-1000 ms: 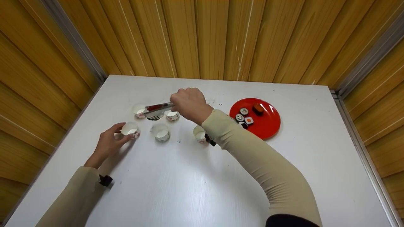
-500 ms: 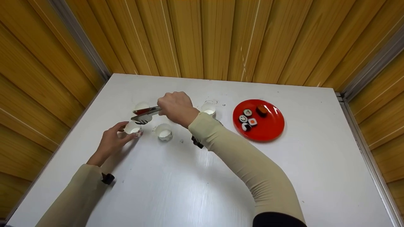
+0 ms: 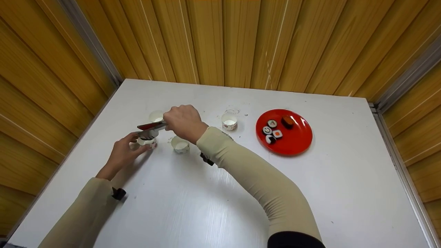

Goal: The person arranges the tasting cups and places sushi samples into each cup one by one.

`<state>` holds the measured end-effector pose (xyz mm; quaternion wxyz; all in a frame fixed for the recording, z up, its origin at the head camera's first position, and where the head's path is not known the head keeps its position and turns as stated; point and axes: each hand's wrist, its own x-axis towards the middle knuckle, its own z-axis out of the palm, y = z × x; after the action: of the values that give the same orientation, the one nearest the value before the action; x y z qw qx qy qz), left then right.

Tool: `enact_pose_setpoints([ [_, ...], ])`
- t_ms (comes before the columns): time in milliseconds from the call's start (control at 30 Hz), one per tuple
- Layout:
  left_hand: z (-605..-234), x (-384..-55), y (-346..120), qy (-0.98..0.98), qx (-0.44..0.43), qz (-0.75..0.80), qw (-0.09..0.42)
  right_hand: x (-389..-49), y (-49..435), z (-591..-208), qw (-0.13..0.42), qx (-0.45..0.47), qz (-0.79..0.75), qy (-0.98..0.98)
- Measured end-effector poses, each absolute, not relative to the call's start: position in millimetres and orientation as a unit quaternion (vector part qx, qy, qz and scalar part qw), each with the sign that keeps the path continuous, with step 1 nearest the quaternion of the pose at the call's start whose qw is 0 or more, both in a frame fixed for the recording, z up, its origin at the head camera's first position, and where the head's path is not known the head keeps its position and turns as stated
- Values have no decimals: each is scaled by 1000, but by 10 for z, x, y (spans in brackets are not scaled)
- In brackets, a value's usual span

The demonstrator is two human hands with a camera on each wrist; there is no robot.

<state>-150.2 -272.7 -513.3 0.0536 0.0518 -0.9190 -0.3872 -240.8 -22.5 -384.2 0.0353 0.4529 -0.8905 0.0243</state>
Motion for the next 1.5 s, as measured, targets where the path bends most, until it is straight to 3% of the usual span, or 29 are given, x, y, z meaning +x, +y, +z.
enact_pose_setpoints([
  [300,-5138,-1531,-2704,-922,67,-377,47,-2396,-231,-3906,61,458,17,-887],
  [1500,-5142,-1519,-2699,-923,71,-374,49,-2441,-167,-3946,37,444,35,-894],
])
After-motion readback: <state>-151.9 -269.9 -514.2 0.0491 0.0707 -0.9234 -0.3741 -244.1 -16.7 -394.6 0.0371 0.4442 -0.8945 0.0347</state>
